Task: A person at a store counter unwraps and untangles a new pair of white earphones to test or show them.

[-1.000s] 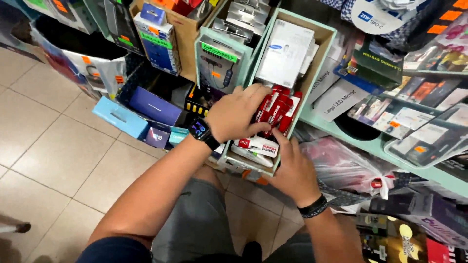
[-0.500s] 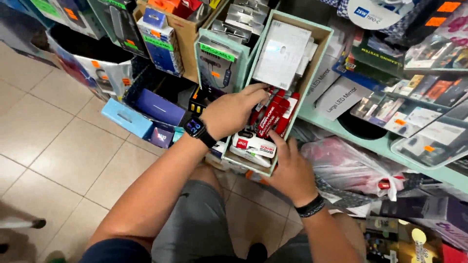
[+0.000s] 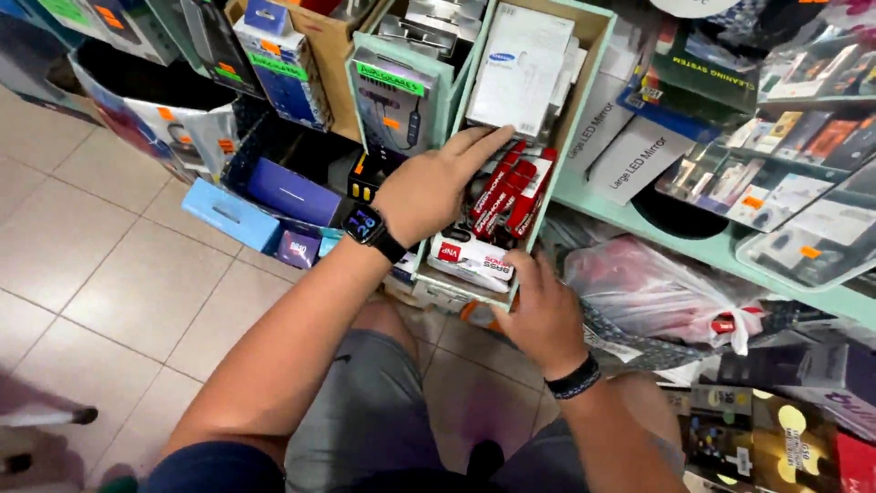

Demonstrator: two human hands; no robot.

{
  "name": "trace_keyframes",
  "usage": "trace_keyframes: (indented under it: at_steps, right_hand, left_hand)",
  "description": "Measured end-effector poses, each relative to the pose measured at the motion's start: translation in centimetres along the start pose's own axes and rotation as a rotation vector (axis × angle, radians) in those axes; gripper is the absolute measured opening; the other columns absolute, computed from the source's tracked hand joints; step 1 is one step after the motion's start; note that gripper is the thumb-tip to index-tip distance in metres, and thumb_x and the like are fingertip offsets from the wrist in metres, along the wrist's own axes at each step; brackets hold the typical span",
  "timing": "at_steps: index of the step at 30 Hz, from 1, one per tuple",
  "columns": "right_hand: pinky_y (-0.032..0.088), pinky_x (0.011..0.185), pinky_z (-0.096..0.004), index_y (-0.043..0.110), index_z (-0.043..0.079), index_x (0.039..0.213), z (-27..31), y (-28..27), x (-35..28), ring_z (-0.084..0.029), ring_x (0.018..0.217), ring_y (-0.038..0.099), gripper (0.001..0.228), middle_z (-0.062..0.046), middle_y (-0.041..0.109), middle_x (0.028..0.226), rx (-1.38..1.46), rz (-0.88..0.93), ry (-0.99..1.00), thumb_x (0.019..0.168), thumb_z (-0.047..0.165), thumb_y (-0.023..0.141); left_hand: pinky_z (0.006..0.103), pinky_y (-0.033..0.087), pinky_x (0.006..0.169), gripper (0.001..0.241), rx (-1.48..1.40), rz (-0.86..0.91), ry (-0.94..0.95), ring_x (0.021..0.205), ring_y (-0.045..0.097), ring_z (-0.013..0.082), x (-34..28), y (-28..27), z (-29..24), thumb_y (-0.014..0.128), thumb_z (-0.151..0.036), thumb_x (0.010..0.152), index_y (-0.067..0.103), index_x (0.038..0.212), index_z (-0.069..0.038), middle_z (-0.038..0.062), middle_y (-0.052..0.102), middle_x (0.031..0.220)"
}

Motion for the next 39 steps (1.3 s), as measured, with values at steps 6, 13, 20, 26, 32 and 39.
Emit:
trace_keyframes:
  at_steps: [6, 13, 20, 26, 32, 39]
  right_hand:
    - [0.057, 0.053, -0.041, 0.059, 0.019, 0.107, 1.7, -1.7, -0.6, -0.035, 0.066, 0.071, 0.041, -0.007, 0.064, 0.092, -0.145, -0.217, -0.137, 0.077, 0.023, 0.086]
    - [0.058, 0.054, -0.034, 0.066, 0.027, 0.139, 3.3, -3.6, 0.3, -0.028, 0.07, 0.074, 0.065, -0.013, 0.071, 0.099, -0.223, -0.09, -0.079, 0.077, 0.033, 0.084]
    - [0.062, 0.064, -0.047, 0.034, 0.018, 0.164, 4.5, -3.2, 2.0, -0.045, 0.091, 0.074, 0.104, -0.032, 0.066, 0.116, -0.194, 0.203, 0.051, 0.072, 0.025, 0.082]
    - [0.061, 0.061, -0.043, 0.02, 0.008, 0.161, 3.1, -1.7, 0.7, -0.046, 0.09, 0.073, 0.11, -0.038, 0.057, 0.13, -0.053, 0.063, 0.036, 0.071, 0.013, 0.084]
    - [0.062, 0.063, -0.047, 0.065, 0.011, 0.118, 2.7, -1.5, -0.6, -0.041, 0.083, 0.075, 0.035, -0.03, 0.061, 0.126, -0.108, -0.046, -0.01, 0.085, 0.015, 0.076]
    - [0.062, 0.066, -0.045, 0.069, 0.012, 0.111, 2.9, -1.4, -1.0, -0.042, 0.087, 0.074, 0.023, -0.025, 0.062, 0.121, -0.094, -0.107, -0.071, 0.088, 0.015, 0.075]
  left_hand:
    - [0.0551, 0.059, 0.085, 0.056, -0.003, 0.008, 0.016, 0.102, 0.069, 0.0516, 0.8, 1.2, 1.4, 0.045, -0.023, 0.107, 0.031, 0.161, -0.02, 0.018, 0.052, 0.146]
    - [0.0633, 0.052, 0.096, 0.104, -0.15, 0.246, -0.041, 0.118, 0.054, 0.0636, 0.9, 0.4, 0.8, 0.079, -0.051, 0.086, 0.022, 0.164, -0.013, 0.023, 0.036, 0.158]
    - [0.0579, 0.057, 0.092, 0.142, 0.121, 0.467, -0.102, 0.122, 0.053, 0.0544, -0.6, 1.7, 1.0, 0.098, -0.032, 0.062, 0.002, 0.166, -0.02, 0.015, 0.019, 0.165]
    - [0.0576, 0.059, 0.087, 0.097, -0.018, 0.378, -0.023, 0.119, 0.056, 0.055, -0.4, 2.5, 1.9, 0.066, -0.011, 0.087, 0.01, 0.166, -0.018, 0.018, 0.026, 0.163]
    - [0.0579, 0.062, 0.077, 0.082, 0.04, 0.14, 0.019, 0.107, 0.062, 0.0557, 0.3, 2.0, 1.8, 0.065, 0.001, 0.092, 0.028, 0.163, -0.016, 0.017, 0.04, 0.154]
    - [0.0586, 0.061, 0.079, 0.075, 0.0, 0.15, -0.01, 0.109, 0.062, 0.0558, 0.3, 1.9, 2.1, 0.063, 0.0, 0.095, 0.032, 0.161, -0.016, 0.018, 0.041, 0.153]
Point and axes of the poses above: each hand's wrist, its own x-axis towards the middle knuckle, its own y-axis out of the palm, z = x × y, the point moved 8 cm from there along x, towards the middle knuckle
